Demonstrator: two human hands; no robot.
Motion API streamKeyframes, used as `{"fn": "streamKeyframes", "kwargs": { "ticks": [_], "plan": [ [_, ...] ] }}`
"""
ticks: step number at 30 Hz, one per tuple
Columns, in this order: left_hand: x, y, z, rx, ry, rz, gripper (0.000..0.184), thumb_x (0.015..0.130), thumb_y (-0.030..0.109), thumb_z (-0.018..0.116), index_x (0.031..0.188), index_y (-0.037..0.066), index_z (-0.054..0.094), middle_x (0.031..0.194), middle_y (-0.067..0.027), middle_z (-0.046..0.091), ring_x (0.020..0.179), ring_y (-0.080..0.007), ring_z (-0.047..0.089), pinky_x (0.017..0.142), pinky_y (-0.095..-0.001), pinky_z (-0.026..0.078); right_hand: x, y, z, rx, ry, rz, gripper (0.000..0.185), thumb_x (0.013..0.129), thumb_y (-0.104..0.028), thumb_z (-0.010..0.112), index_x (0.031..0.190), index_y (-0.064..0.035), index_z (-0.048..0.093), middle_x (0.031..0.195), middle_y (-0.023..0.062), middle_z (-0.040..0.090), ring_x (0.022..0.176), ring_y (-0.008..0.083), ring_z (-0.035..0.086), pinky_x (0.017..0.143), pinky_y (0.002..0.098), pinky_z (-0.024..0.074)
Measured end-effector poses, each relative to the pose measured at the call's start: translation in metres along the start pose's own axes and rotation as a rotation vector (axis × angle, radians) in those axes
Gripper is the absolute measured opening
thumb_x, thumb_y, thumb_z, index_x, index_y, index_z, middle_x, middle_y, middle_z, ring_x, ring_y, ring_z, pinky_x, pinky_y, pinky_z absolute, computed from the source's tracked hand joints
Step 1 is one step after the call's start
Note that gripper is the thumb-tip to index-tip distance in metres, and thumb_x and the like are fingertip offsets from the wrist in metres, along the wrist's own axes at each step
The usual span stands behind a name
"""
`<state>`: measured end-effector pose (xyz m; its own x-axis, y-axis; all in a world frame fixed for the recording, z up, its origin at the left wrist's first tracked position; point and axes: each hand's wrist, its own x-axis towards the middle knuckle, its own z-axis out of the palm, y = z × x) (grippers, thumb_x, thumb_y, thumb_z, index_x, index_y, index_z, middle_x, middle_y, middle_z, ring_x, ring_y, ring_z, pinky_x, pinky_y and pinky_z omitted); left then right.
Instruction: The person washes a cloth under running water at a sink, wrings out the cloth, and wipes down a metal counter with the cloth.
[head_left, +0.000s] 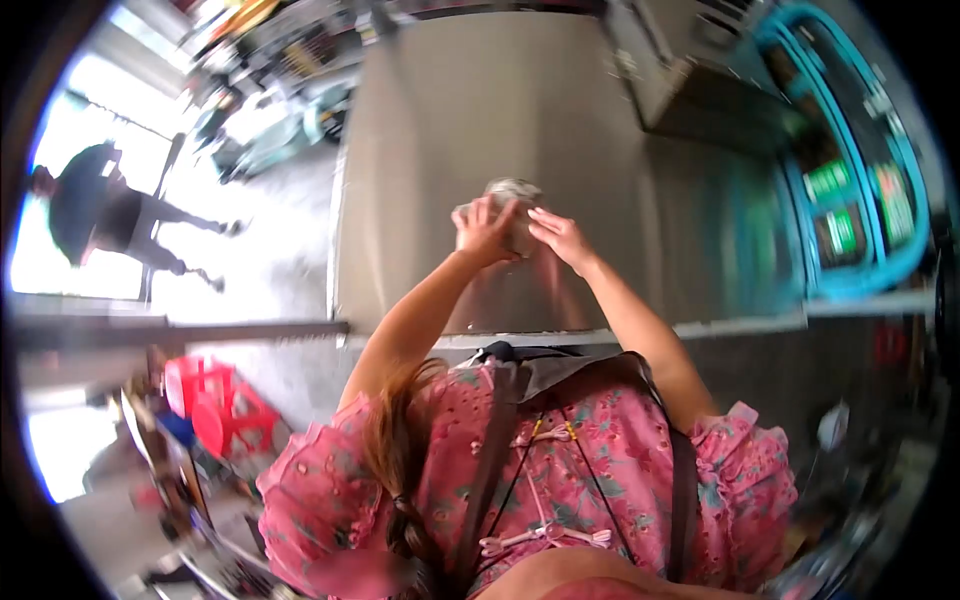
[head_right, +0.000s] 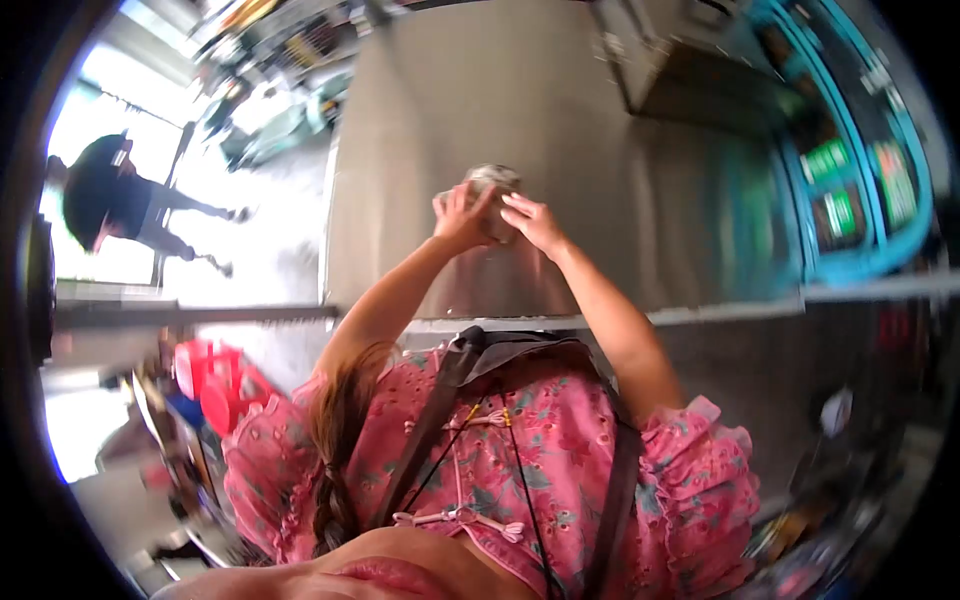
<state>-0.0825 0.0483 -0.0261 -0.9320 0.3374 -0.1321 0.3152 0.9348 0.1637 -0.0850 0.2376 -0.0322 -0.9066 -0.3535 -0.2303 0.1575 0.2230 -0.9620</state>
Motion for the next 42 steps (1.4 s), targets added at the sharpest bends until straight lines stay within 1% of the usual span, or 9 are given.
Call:
{"fn": "streamKeyframes", "kwargs": {
  "ticks": [2, 4, 8, 12, 16, 19, 24, 30, 42],
  "plan": [
    [0.047, -0.017, -0.004, -0.049, 0.134, 0.044, 0.097, 0.049, 0.048, 0.075, 0.131, 0.035, 0.026, 0.125, -0.0135, 0.031, 0.113, -0.0338, 0.033, 0.089, -0.0546, 0.027, -0.002, -0.049, -0.037, 0.573, 0.19, 0.175, 0.054, 0.085, -0.039, 0.048, 0.124, -0.0024, 0.04, 0.132, 0.0117, 0.036, 0.117, 0.0222, 0.04, 0.093, 0.0368, 0.0354],
    [0.085, -0.06, -0.012, -0.199, 0.26, 0.063, 0.071, 0.054, 0.034, 0.075, 0.119, 0.033, 0.045, 0.11, -0.0101, 0.043, 0.104, -0.0289, 0.042, 0.084, -0.0442, 0.036, 0.002, -0.049, -0.064, 1.05, 0.266, 0.018, 0.059, 0.086, -0.044, 0.043, 0.13, -0.0068, 0.03, 0.133, 0.0105, 0.033, 0.119, 0.0215, 0.037, 0.093, 0.0386, 0.0351],
    [0.113, -0.012, -0.029, -1.074, 0.122, -0.177, 0.036, 0.072, 0.01, 0.056, 0.108, 0.007, 0.049, 0.099, -0.0139, 0.056, 0.083, -0.026, 0.056, 0.071, -0.0331, 0.046, -0.089, -0.019, -0.103, 1.243, 0.612, -0.245, 0.058, 0.088, -0.042, 0.039, 0.133, -0.0072, 0.024, 0.137, 0.0108, 0.026, 0.123, 0.0229, 0.03, 0.097, 0.0384, 0.0297],
    [0.108, 0.143, -0.055, -1.922, -0.348, 0.035, 0.03, 0.083, 0.006, 0.046, 0.113, 0.006, 0.043, 0.1, -0.0064, 0.055, 0.084, -0.0174, 0.055, 0.072, -0.032, 0.046, -0.168, 0.013, -0.138, 1.409, 0.961, -0.236, 0.042, 0.087, -0.031, 0.044, 0.12, -0.0069, 0.039, 0.125, 0.0115, 0.041, 0.115, 0.0255, 0.04, 0.094, 0.0401, 0.0339],
    [0.095, 0.287, -0.033, -2.145, -1.436, 0.103, 0.029, 0.086, 0.016, 0.044, 0.113, 0.005, 0.045, 0.099, -0.0102, 0.055, 0.086, -0.0223, 0.055, 0.072, -0.0356, 0.048, -0.259, 0.03, -0.17, 1.559, 1.147, -0.342, 0.03, 0.084, -0.024, 0.05, 0.108, -0.0071, 0.048, 0.112, 0.0107, 0.051, 0.103, 0.0275, 0.049, 0.087, 0.0399, 0.0395],
    [0.02, 0.362, -0.063, -1.928, -1.68, -0.02, 0.027, 0.085, 0.017, 0.045, 0.109, 0.005, 0.048, 0.102, -0.0104, 0.055, 0.085, -0.0243, 0.056, 0.074, -0.037, 0.049, -0.348, 0.042, -0.155, 1.603, 1.329, -0.413, 0.042, 0.084, -0.026, 0.051, 0.119, -0.0065, 0.042, 0.122, 0.0096, 0.043, 0.109, 0.0262, 0.043, 0.091, 0.039, 0.0364],
    [-0.005, 0.519, 0.015, -1.852, -1.659, -0.033, 0.027, 0.088, 0.018, 0.04, 0.112, 0.007, 0.048, 0.106, -0.0082, 0.054, 0.094, -0.0219, 0.054, 0.079, -0.0365, 0.047, -0.526, 0.126, -0.191, 1.513, 1.569, -0.694, 0.033, 0.085, -0.027, 0.048, 0.113, -0.0092, 0.046, 0.121, 0.0087, 0.044, 0.112, 0.0265, 0.042, 0.091, 0.0414, 0.0359],
    [-0.005, 0.657, 0.092, -1.741, -1.719, -0.177, 0.031, 0.089, 0.023, 0.035, 0.115, 0.009, 0.046, 0.111, -0.0085, 0.051, 0.099, -0.0249, 0.052, 0.083, -0.0401, 0.045, -0.624, 0.196, -0.26, 1.548, 1.723, -0.607, 0.041, 0.086, -0.033, 0.042, 0.121, -0.0111, 0.042, 0.129, 0.0053, 0.04, 0.117, 0.024, 0.037, 0.093, 0.0413, 0.0317],
    [0.14, 0.976, 0.122, -1.66, -1.366, 0.052, 0.038, 0.08, 0.009, 0.056, 0.116, 0.009, 0.043, 0.106, -0.0086, 0.054, 0.095, -0.0243, 0.054, 0.076, -0.0384, 0.048, -0.736, 0.242, -0.59, 1.548, 1.618, -0.8, 0.044, 0.089, -0.034, 0.039, 0.125, -0.0096, 0.039, 0.129, 0.0091, 0.039, 0.111, 0.0256, 0.043, 0.091, 0.0423, 0.0349]
  ]
}}
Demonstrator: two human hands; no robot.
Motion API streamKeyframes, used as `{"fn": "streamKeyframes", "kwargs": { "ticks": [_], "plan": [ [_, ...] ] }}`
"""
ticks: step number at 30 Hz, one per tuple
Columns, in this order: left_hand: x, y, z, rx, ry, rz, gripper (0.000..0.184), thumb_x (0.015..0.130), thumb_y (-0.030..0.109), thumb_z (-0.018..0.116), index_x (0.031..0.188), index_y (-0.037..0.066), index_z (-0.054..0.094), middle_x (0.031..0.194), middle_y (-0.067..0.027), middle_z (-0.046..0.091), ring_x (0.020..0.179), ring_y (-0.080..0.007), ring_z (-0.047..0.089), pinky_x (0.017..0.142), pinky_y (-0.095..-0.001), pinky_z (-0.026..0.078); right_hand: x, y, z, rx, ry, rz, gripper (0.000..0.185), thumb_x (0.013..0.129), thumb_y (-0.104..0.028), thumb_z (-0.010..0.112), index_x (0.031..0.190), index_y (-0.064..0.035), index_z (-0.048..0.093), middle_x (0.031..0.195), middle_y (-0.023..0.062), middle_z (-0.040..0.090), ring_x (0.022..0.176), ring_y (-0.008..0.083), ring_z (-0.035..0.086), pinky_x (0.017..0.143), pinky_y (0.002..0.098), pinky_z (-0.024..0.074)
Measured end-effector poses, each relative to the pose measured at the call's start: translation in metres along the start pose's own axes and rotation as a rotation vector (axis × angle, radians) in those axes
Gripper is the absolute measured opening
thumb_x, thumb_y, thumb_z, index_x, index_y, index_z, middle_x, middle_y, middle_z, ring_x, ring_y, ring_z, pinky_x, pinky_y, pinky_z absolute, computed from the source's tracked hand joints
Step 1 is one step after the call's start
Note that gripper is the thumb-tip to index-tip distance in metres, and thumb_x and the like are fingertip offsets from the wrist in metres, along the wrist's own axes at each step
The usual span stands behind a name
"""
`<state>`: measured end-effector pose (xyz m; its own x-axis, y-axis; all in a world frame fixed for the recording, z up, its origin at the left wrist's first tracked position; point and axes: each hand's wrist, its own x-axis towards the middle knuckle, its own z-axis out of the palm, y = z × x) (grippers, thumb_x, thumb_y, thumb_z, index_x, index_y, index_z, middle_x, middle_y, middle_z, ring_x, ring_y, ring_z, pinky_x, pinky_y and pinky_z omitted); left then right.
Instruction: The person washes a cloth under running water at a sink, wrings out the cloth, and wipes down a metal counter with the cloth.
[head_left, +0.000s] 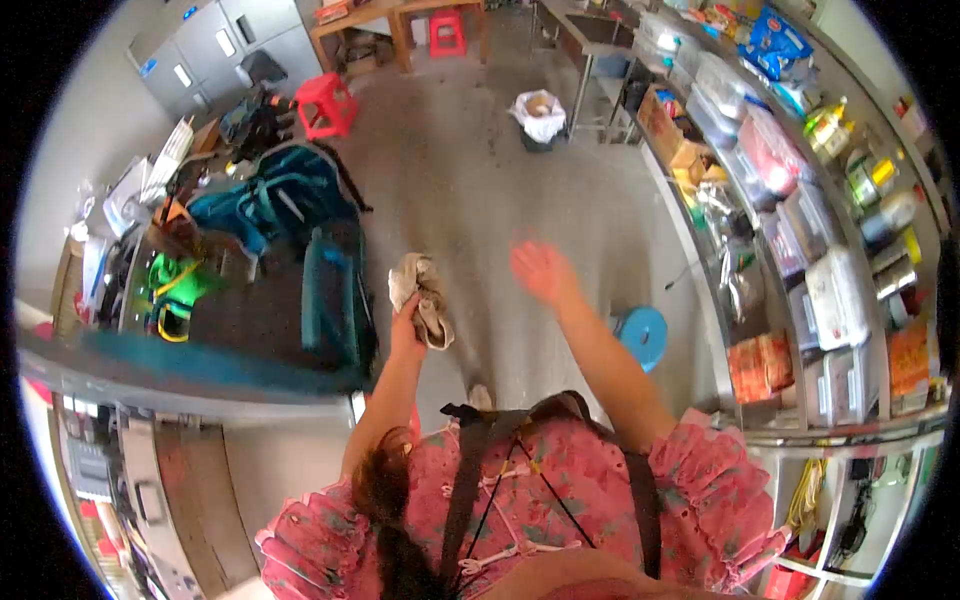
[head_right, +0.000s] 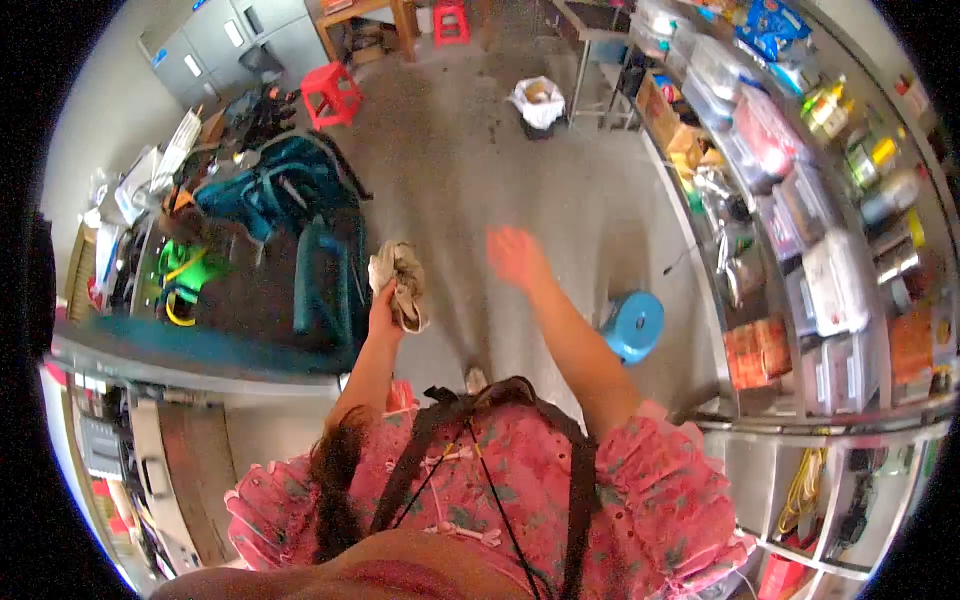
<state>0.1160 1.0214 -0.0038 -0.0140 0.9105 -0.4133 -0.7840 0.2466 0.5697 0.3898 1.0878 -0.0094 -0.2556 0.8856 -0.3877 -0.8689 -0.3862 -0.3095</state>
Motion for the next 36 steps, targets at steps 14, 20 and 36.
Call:
{"fn": "streamKeyframes", "kwargs": {
  "ticks": [14, 20, 36],
  "plan": [
    [0.412, 0.087, 0.2, 0.108, -0.086, -0.261, 0.045, 0.082, 0.027, 0.055, 0.12, 0.008, 0.042, 0.114, -0.0064, 0.051, 0.102, -0.0233, 0.05, 0.087, -0.0406, 0.041, 0.341, -0.219, 0.009, -0.008, 0.301, -0.175, 0.043, 0.087, -0.029, 0.037, 0.125, -0.008, 0.038, 0.128, 0.0106, 0.04, 0.117, 0.027, 0.039, 0.098, 0.0411, 0.0286],
    [0.566, 0.175, 0.249, 0.037, 0.095, -0.154, 0.041, 0.084, 0.025, 0.051, 0.119, 0.005, 0.042, 0.117, -0.0084, 0.048, 0.104, -0.0253, 0.048, 0.083, -0.0407, 0.044, 0.544, -0.301, 0.116, 0.022, 0.179, -0.051, 0.039, 0.089, -0.021, 0.032, 0.125, -0.0065, 0.036, 0.132, 0.0109, 0.035, 0.119, 0.0271, 0.037, 0.097, 0.0398, 0.0297],
    [1.119, 0.312, 0.441, 0.169, -0.031, 0.076, 0.034, 0.086, 0.018, 0.047, 0.116, 0.002, 0.044, 0.111, -0.0089, 0.051, 0.1, -0.0235, 0.051, 0.082, -0.0374, 0.044, 0.977, -0.558, 0.166, 0.129, 0.264, -0.239, 0.036, 0.086, -0.023, 0.041, 0.117, -0.0045, 0.042, 0.123, 0.0107, 0.044, 0.108, 0.0276, 0.047, 0.085, 0.0381, 0.0407]
  ]
}}
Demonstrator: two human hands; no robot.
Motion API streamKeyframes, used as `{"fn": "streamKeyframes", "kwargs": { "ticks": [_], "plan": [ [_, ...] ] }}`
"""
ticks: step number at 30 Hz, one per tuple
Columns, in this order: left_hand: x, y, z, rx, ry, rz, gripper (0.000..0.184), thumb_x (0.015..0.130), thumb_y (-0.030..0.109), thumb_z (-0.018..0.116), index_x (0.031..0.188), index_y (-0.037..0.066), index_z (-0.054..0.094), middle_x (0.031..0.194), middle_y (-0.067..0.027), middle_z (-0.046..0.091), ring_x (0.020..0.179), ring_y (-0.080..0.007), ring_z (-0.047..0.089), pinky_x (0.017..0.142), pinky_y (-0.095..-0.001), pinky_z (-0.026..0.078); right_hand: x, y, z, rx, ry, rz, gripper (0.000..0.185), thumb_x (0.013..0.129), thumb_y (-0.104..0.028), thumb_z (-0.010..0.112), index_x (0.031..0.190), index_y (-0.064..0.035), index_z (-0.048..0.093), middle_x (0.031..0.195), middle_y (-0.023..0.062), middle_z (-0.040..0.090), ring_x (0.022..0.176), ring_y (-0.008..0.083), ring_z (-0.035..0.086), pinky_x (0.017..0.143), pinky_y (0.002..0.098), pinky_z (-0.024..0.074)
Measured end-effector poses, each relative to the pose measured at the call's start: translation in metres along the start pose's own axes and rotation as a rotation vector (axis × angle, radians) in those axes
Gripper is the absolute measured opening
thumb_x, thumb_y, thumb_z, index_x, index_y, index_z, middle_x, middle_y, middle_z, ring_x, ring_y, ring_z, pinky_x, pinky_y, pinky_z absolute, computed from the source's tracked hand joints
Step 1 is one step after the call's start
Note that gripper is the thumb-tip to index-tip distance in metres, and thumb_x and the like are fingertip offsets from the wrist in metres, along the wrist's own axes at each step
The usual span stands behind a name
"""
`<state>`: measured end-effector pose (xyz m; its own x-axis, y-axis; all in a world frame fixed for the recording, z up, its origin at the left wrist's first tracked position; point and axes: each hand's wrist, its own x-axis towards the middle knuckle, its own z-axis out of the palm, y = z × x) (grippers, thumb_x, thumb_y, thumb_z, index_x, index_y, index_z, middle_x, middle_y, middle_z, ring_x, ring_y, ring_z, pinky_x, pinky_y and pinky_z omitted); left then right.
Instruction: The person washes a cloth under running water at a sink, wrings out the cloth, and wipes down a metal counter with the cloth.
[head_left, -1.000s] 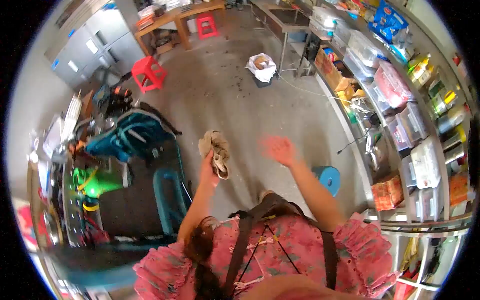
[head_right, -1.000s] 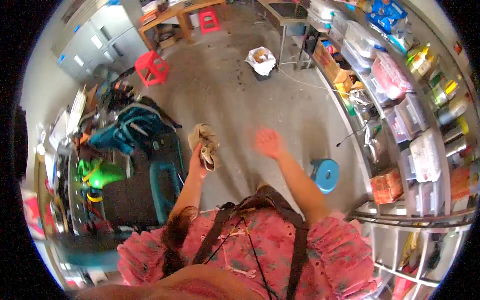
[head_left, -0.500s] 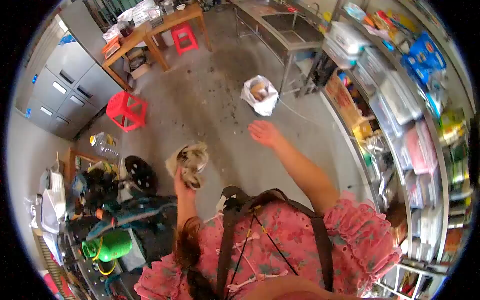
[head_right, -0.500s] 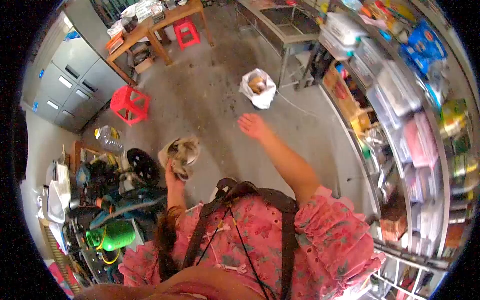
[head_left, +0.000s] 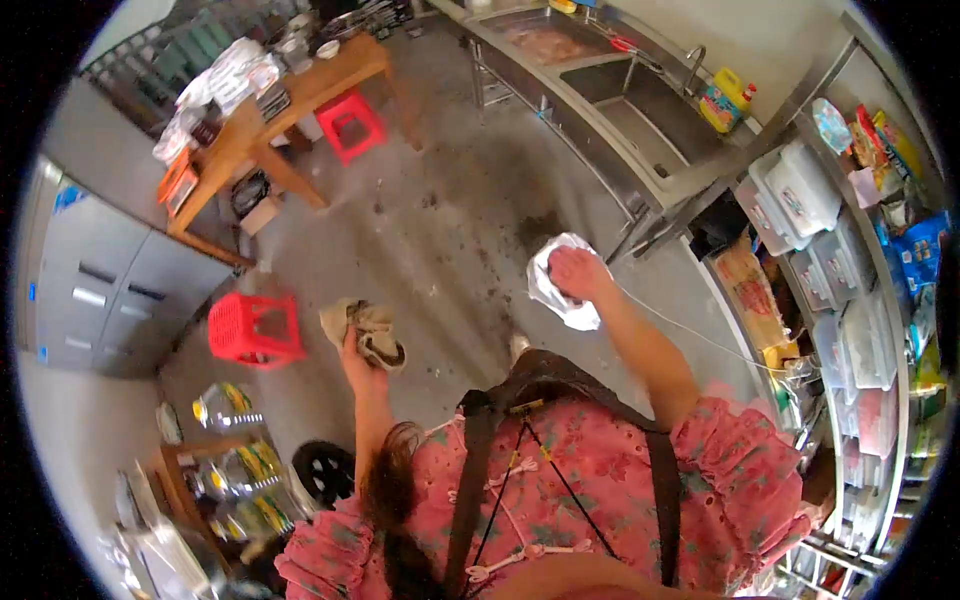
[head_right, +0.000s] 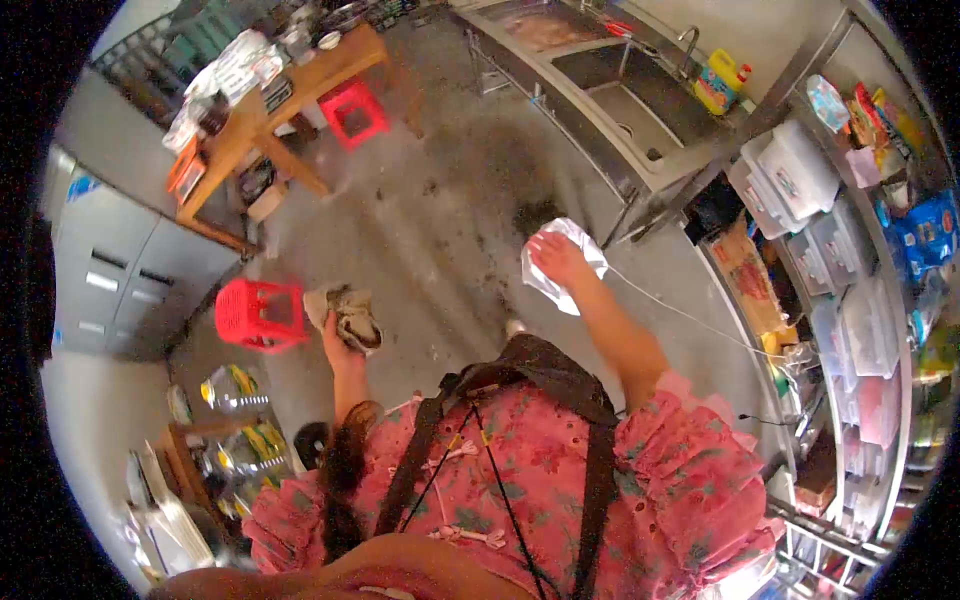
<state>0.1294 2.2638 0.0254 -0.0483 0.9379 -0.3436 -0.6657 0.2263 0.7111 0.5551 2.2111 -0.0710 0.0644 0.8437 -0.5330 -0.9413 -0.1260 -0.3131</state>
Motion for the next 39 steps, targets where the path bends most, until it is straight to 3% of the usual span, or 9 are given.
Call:
{"fn": "streamKeyframes", "kwargs": {
  "ticks": [8, 11, 16, 21, 22, 23, 27, 36, 39],
  "plan": [
    [0.218, 0.014, 0.161, -0.033, -0.1, -0.026, 0.04, 0.086, 0.025, 0.047, 0.12, 0.004, 0.04, 0.117, -0.0087, 0.048, 0.106, -0.0238, 0.048, 0.087, -0.0379, 0.042, 0.22, -0.097, 0.082, -0.024, 0.127, -0.133, 0.044, 0.084, -0.024, 0.041, 0.124, -0.0057, 0.038, 0.126, 0.0124, 0.042, 0.11, 0.0276, 0.045, 0.085, 0.0379, 0.0404],
    [0.277, 0.038, 0.201, 0.069, -0.008, 0.004, 0.04, 0.087, 0.026, 0.046, 0.12, 0.004, 0.041, 0.116, -0.009, 0.049, 0.106, -0.0238, 0.048, 0.088, -0.0385, 0.042, 0.292, -0.105, 0.132, -0.029, 0.094, -0.081, 0.043, 0.083, -0.025, 0.043, 0.121, -0.0045, 0.04, 0.123, 0.0129, 0.044, 0.109, 0.0286, 0.045, 0.086, 0.0381, 0.0401],
    [0.415, 0.054, 0.234, 0.104, -0.108, -0.012, 0.039, 0.086, 0.025, 0.049, 0.118, 0.003, 0.042, 0.114, -0.0078, 0.05, 0.103, -0.0213, 0.049, 0.086, -0.0367, 0.042, 0.393, -0.146, 0.249, -0.073, -0.033, 0.0, 0.04, 0.083, -0.024, 0.045, 0.117, -0.0029, 0.043, 0.121, 0.0133, 0.046, 0.111, 0.0291, 0.044, 0.09, 0.0377, 0.0369],
    [0.541, 0.03, 0.29, 0.167, -0.086, 0.071, 0.037, 0.084, 0.021, 0.052, 0.117, 0.005, 0.044, 0.109, -0.006, 0.052, 0.097, -0.0193, 0.051, 0.083, -0.0343, 0.042, 0.483, -0.199, 0.285, 0.003, 0.036, -0.042, 0.034, 0.086, -0.021, 0.042, 0.115, -0.0034, 0.046, 0.118, 0.0134, 0.049, 0.109, 0.028, 0.046, 0.087, 0.0383, 0.0411],
    [0.564, 0.03, 0.31, 0.166, -0.107, 0.04, 0.038, 0.085, 0.022, 0.051, 0.118, 0.005, 0.043, 0.111, -0.0062, 0.051, 0.099, -0.0198, 0.051, 0.084, -0.0341, 0.042, 0.492, -0.207, 0.285, 0.014, 0.14, -0.055, 0.033, 0.087, -0.021, 0.041, 0.115, -0.0034, 0.046, 0.119, 0.0132, 0.049, 0.11, 0.0278, 0.046, 0.086, 0.0385, 0.0417],
    [0.481, 0.04, 0.31, 0.164, -0.192, -0.003, 0.038, 0.085, 0.022, 0.051, 0.118, 0.004, 0.043, 0.112, -0.0063, 0.051, 0.101, -0.0204, 0.05, 0.084, -0.0339, 0.043, 0.385, -0.198, 0.26, 0.033, 0.123, -0.134, 0.034, 0.087, -0.022, 0.04, 0.115, -0.0032, 0.045, 0.119, 0.013, 0.049, 0.11, 0.0273, 0.046, 0.086, 0.0383, 0.0417],
    [0.639, 0.021, 0.374, 0.232, -0.176, -0.087, 0.043, 0.083, 0.026, 0.054, 0.118, 0.003, 0.042, 0.114, -0.006, 0.05, 0.104, -0.0178, 0.047, 0.087, -0.0322, 0.038, 0.48, -0.236, 0.284, 0.116, 0.172, -0.182, 0.034, 0.088, -0.022, 0.04, 0.115, -0.0024, 0.045, 0.119, 0.0127, 0.048, 0.108, 0.0264, 0.047, 0.086, 0.0379, 0.0418],
    [0.812, -0.04, 0.541, 0.729, -0.521, 0.11, 0.056, 0.081, 0.034, 0.056, 0.121, -0.002, 0.04, 0.119, -0.009, 0.047, 0.105, -0.0196, 0.046, 0.089, -0.0312, 0.036, 0.502, -0.331, 0.291, 0.021, 0.274, -0.349, 0.038, 0.088, -0.026, 0.04, 0.116, -0.0016, 0.043, 0.121, 0.015, 0.046, 0.107, 0.0263, 0.047, 0.084, 0.0345, 0.0418],
    [0.847, -0.078, 0.62, 0.776, -0.41, 0.014, 0.057, 0.08, 0.037, 0.057, 0.118, -0.003, 0.043, 0.116, -0.0114, 0.048, 0.102, -0.0198, 0.048, 0.087, -0.0309, 0.038, 0.531, -0.381, 0.283, 0.056, 0.24, -0.444, 0.038, 0.088, -0.028, 0.041, 0.116, -0.0023, 0.044, 0.119, 0.0147, 0.048, 0.106, 0.0258, 0.048, 0.082, 0.0336, 0.0422]
  ]
}}
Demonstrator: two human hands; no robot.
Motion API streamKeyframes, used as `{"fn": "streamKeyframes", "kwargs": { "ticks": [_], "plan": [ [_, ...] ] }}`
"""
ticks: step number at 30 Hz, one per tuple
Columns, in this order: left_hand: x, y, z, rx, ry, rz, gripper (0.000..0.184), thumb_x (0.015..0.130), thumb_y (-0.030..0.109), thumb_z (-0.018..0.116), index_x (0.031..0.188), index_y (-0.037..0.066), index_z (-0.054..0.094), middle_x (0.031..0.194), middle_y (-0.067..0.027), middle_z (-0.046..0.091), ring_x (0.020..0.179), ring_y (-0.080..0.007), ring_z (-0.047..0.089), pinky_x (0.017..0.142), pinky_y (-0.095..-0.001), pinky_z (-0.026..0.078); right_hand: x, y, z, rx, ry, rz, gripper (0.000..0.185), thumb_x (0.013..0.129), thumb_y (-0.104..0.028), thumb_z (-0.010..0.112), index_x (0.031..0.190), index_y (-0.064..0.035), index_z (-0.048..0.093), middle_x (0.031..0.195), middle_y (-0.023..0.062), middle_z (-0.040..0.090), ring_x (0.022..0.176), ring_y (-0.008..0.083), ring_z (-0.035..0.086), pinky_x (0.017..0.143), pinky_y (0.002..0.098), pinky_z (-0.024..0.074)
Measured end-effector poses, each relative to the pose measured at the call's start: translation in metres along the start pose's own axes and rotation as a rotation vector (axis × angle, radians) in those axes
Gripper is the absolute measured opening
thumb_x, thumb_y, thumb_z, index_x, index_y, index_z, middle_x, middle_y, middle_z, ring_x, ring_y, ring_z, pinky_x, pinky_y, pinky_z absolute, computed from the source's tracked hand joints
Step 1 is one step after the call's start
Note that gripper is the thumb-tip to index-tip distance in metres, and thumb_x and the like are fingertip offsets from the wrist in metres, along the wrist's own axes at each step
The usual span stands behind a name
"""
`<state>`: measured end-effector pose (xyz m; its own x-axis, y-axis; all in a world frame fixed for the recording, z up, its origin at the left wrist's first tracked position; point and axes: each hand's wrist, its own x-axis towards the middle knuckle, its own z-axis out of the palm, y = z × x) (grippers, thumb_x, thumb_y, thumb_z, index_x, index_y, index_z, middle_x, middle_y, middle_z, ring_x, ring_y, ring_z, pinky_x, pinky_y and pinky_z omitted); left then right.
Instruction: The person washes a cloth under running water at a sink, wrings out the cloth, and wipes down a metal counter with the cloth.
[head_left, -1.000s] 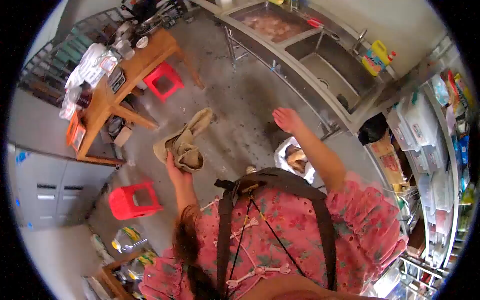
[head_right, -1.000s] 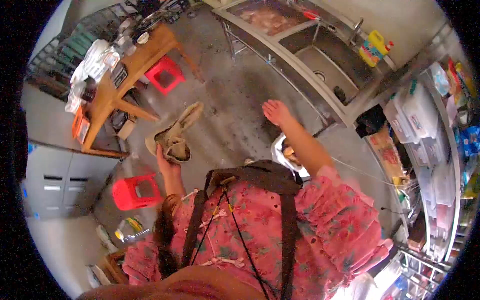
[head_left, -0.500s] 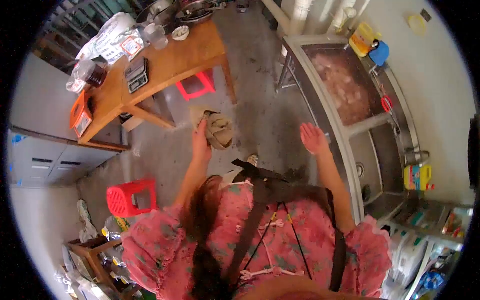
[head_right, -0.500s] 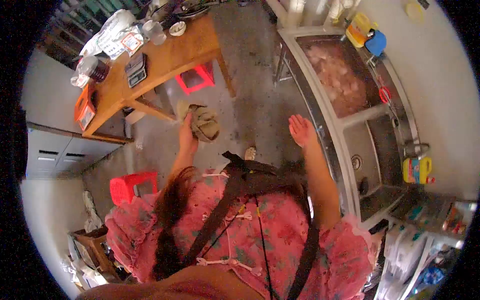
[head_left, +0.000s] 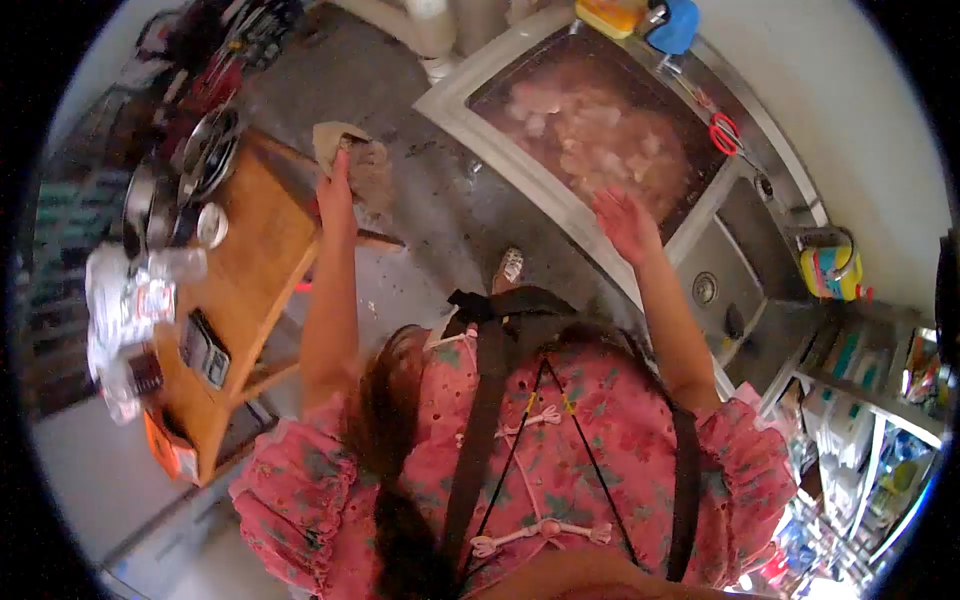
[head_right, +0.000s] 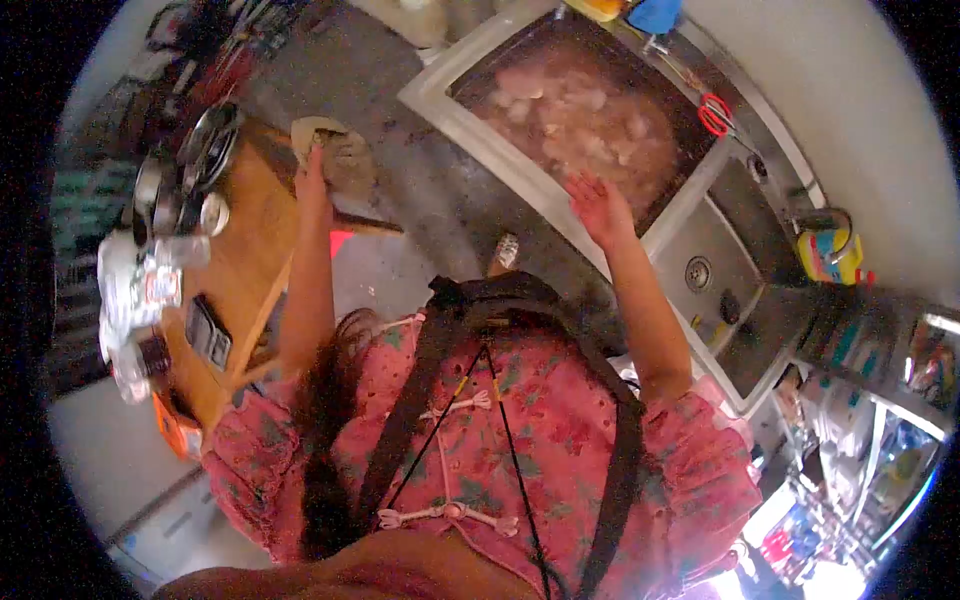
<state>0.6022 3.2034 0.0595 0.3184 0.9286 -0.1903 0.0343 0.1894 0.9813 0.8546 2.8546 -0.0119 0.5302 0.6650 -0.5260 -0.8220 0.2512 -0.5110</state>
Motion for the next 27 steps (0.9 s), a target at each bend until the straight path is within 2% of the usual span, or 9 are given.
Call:
{"fn": "streamKeyframes", "kwargs": {
  "ticks": [6, 9, 12, 15, 17, 19, 22, 25, 27],
  "plan": [
    [0.076, 0.023, 0.117, 0.296, -0.076, 0.109, 0.053, 0.078, 0.039, 0.059, 0.108, -0.004, 0.05, 0.103, -0.0113, 0.055, 0.093, -0.0188, 0.052, 0.079, -0.0292, 0.042, 0.025, -0.062, -0.004, -0.002, 0.11, -0.03, 0.036, 0.088, -0.026, 0.042, 0.114, -0.0025, 0.046, 0.117, 0.0136, 0.05, 0.105, 0.0254, 0.049, 0.083, 0.0338, 0.042],
    [0.114, 0.006, 0.175, 0.22, -0.153, 0.049, 0.049, 0.078, 0.037, 0.061, 0.104, -0.004, 0.053, 0.098, -0.0111, 0.057, 0.089, -0.0185, 0.053, 0.076, -0.029, 0.042, 0.019, -0.085, -0.024, 0.055, 0.194, -0.057, 0.035, 0.087, -0.026, 0.042, 0.113, -0.0023, 0.047, 0.115, 0.0137, 0.051, 0.104, 0.0246, 0.05, 0.083, 0.0332, 0.0416],
    [0.124, -0.003, 0.234, 0.305, -0.207, 0.257, 0.045, 0.076, 0.032, 0.062, 0.101, -0.004, 0.054, 0.101, -0.0135, 0.055, 0.091, -0.0202, 0.052, 0.075, -0.0292, 0.044, -0.005, -0.103, -0.046, 0.098, 0.365, -0.09, 0.035, 0.087, -0.026, 0.042, 0.113, -0.0021, 0.046, 0.117, 0.0139, 0.05, 0.105, 0.0253, 0.049, 0.085, 0.0336, 0.0408],
    [0.192, -0.068, 0.256, 0.74, -0.164, 0.865, 0.043, 0.074, 0.026, 0.063, 0.101, -0.005, 0.054, 0.114, -0.016, 0.047, 0.095, -0.0249, 0.05, 0.08, -0.0325, 0.043, -0.022, -0.077, -0.074, 0.095, 0.402, -0.198, 0.038, 0.088, -0.028, 0.04, 0.116, -0.002, 0.044, 0.118, 0.014, 0.049, 0.105, 0.0262, 0.049, 0.086, 0.0333, 0.0396],
    [0.211, -0.095, 0.275, 1.003, -0.387, 0.852, 0.051, 0.073, 0.028, 0.062, 0.109, -0.006, 0.048, 0.123, -0.0158, 0.039, 0.102, -0.0297, 0.046, 0.085, -0.0371, 0.041, -0.029, -0.064, -0.08, 0.055, 0.482, -0.2, 0.041, 0.089, -0.03, 0.039, 0.118, -0.0018, 0.043, 0.12, 0.0139, 0.048, 0.107, 0.0264, 0.047, 0.089, 0.0333, 0.0376],
    [0.207, -0.126, 0.295, 1.295, -0.545, 0.819, 0.055, 0.074, 0.035, 0.06, 0.119, 0.007, 0.044, 0.123, -0.0143, 0.038, 0.105, -0.0341, 0.043, 0.087, -0.0422, 0.038, -0.035, -0.051, -0.083, 0.049, 0.544, -0.197, 0.043, 0.089, -0.031, 0.037, 0.12, -0.0021, 0.041, 0.121, 0.0135, 0.047, 0.108, 0.0257, 0.047, 0.09, 0.0327, 0.036],
    [0.177, -0.124, 0.325, 1.561, -0.474, 0.958, 0.052, 0.074, 0.037, 0.058, 0.121, 0.023, 0.042, 0.119, -0.0135, 0.041, 0.107, -0.0375, 0.042, 0.084, -0.0457, 0.039, -0.04, -0.037, -0.081, 0.065, 0.616, -0.198, 0.044, 0.09, -0.033, 0.036, 0.122, -0.0033, 0.04, 0.122, 0.0126, 0.047, 0.109, 0.0236, 0.046, 0.091, 0.0316, 0.0342],
    [0.219, -0.141, 0.365, 1.454, -0.49, 0.723, 0.049, 0.074, 0.038, 0.058, 0.12, 0.032, 0.043, 0.122, -0.0133, 0.039, 0.107, -0.0391, 0.041, 0.082, -0.0469, 0.04, -0.041, -0.033, -0.072, 0.045, 0.708, -0.206, 0.045, 0.09, -0.034, 0.035, 0.123, -0.0045, 0.04, 0.123, 0.0121, 0.046, 0.11, 0.023, 0.046, 0.091, 0.0318, 0.0334],
    [0.238, -0.141, 0.399, 1.449, -0.495, 0.82, 0.049, 0.074, 0.037, 0.057, 0.121, 0.031, 0.042, 0.121, -0.0129, 0.041, 0.106, -0.039, 0.042, 0.081, -0.0469, 0.041, -0.042, -0.03, -0.06, 0.078, 0.782, -0.201, 0.044, 0.09, -0.034, 0.035, 0.123, -0.0051, 0.04, 0.123, 0.0119, 0.046, 0.11, 0.0227, 0.046, 0.09, 0.0322, 0.0338]
  ]
}}
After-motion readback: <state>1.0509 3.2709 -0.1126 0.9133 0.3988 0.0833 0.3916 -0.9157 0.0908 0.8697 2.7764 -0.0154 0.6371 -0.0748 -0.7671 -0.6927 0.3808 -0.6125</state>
